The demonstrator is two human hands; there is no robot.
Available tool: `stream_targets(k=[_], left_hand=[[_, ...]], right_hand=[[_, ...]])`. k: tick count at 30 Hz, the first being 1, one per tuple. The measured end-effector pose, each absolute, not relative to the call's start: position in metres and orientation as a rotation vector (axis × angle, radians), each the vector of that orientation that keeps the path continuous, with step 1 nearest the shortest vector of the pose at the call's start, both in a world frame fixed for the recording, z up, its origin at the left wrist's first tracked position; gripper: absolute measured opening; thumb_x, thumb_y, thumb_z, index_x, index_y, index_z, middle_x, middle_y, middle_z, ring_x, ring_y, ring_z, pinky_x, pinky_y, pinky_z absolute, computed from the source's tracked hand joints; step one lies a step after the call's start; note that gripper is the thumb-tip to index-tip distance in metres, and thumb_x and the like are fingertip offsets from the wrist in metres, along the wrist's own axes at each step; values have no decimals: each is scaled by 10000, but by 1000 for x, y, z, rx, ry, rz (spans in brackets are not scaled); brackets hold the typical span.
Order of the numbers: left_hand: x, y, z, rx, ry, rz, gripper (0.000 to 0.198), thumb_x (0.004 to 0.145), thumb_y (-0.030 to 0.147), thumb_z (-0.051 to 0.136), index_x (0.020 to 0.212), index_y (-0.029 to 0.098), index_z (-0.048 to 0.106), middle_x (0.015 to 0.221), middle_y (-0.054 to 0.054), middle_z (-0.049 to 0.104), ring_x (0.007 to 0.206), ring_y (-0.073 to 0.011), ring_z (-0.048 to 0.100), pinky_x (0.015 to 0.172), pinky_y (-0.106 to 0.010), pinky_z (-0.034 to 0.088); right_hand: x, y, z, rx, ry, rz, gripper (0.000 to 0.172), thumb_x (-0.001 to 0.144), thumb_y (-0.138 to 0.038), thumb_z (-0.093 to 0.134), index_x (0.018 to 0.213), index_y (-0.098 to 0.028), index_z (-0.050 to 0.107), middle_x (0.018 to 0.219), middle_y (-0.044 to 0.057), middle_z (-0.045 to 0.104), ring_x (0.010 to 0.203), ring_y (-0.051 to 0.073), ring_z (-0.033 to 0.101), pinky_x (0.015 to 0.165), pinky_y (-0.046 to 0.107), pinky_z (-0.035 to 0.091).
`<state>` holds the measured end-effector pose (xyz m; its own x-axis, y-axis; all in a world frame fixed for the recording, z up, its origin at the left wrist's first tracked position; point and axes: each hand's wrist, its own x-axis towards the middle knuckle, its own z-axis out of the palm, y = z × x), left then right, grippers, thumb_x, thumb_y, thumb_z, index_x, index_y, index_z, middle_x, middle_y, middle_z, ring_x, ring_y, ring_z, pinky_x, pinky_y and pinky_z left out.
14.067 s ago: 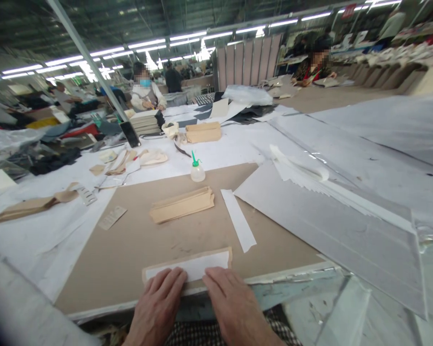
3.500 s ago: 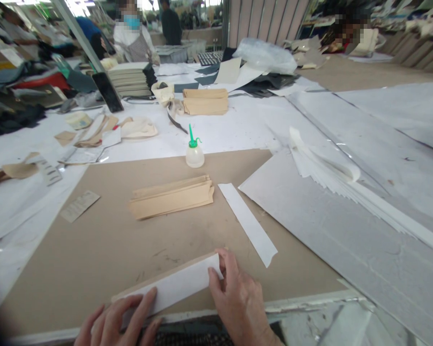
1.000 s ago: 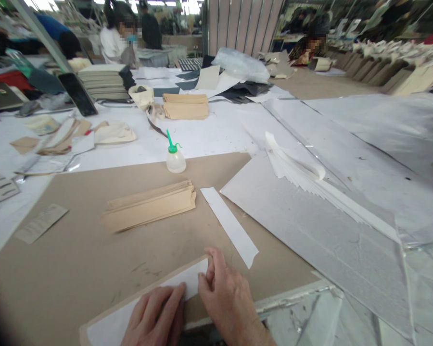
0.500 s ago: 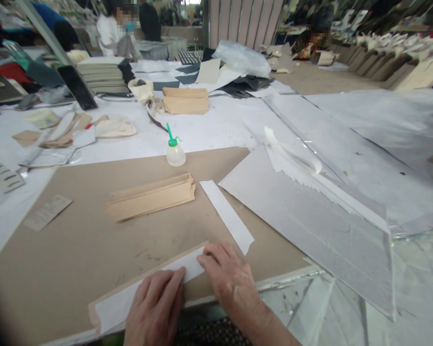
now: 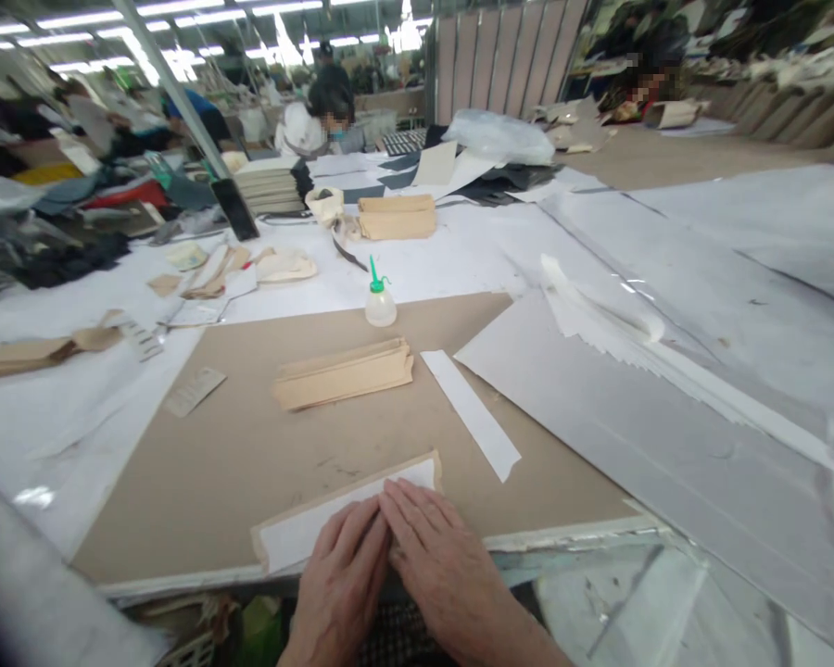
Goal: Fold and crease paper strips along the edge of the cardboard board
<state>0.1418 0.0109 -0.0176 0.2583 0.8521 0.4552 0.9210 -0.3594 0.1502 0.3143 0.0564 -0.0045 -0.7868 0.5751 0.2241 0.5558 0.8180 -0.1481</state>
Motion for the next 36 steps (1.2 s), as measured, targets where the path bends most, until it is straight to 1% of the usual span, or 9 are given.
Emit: stream_targets(k=[4, 7, 12, 15, 18, 22, 26, 32, 36], left_hand=[[117, -14, -24, -2252, -1698, -646, 349, 972, 137, 446, 1279, 118, 611, 1313, -102, 655, 1180, -245, 588, 979, -378, 517], [89, -39, -29, -2179, -1730, -547, 370, 954, 147, 517, 1315, 123, 593, 1334, -100, 650, 1216, -244, 576, 1004, -366, 483], [54, -64, -25, -2085, -1725, -402, 381, 925, 187, 591, 1305, 172, 616, 1267, -54, 698, 1168, -235, 591, 1072, -372, 399], [56, -59, -18, -2023, -1718, -443, 245, 931, 260, 602, 1155, 212, 688, 1155, -36, 735, 1100, -240, 607, 1095, -415, 356], [81, -36, -11, -1993, -1771, -623, 152, 940, 261, 591, 1047, 213, 688, 1112, -73, 716, 1094, -269, 602, 1043, -456, 407], [135, 8, 0, -2369, -1689, -845, 216, 954, 180, 533, 1147, 192, 631, 1115, -85, 677, 1067, -221, 614, 931, -346, 530], [172, 38, 0, -2517, -1672, -867, 229, 969, 146, 463, 1131, 165, 624, 1075, -91, 672, 1010, -227, 616, 873, -369, 576], [174, 38, -12, -2531, -1696, -871, 255, 969, 125, 459, 1168, 161, 614, 1129, -88, 662, 1039, -227, 593, 914, -372, 571], [173, 36, -13, -2517, -1700, -866, 264, 976, 137, 457, 1182, 164, 620, 1144, -85, 661, 1062, -233, 585, 919, -368, 569]], right_hand=[[319, 55, -19, -888, -2760, -8, 639, 953, -258, 546, 1529, -70, 340, 1613, 139, 287, 1470, 290, 284, 1140, 469, 399], [324, 56, -21, -899, -2740, -53, 646, 962, -321, 559, 1519, -64, 357, 1614, 142, 283, 1468, 293, 284, 1134, 459, 400], [339, 59, -17, -988, -2624, -94, 487, 1012, -296, 477, 1435, -56, 468, 1528, 168, 437, 1405, 304, 384, 1095, 483, 407], [353, 61, -10, -1031, -2514, 7, 364, 1021, -280, 461, 1328, -114, 564, 1429, 157, 544, 1325, 291, 475, 1035, 478, 454], [365, 65, -4, -1126, -2385, 130, 267, 1016, -245, 456, 1224, -177, 609, 1335, 129, 599, 1243, 266, 535, 994, 460, 488], [373, 78, 1, -1236, -2375, 162, 176, 996, -238, 501, 1107, -206, 634, 1286, 121, 601, 1224, 290, 530, 987, 498, 486], [380, 89, 5, -1215, -2454, 232, 121, 988, -225, 529, 1031, -208, 641, 1278, 108, 608, 1244, 303, 496, 1013, 527, 449], [392, 94, 16, -1106, -2606, 275, 249, 973, -214, 559, 1196, -301, 628, 1356, 15, 598, 1235, 290, 482, 1031, 537, 379], [390, 99, 16, -1128, -2614, 253, 310, 957, -229, 590, 1252, -321, 612, 1401, 15, 573, 1237, 293, 476, 1035, 533, 354]])
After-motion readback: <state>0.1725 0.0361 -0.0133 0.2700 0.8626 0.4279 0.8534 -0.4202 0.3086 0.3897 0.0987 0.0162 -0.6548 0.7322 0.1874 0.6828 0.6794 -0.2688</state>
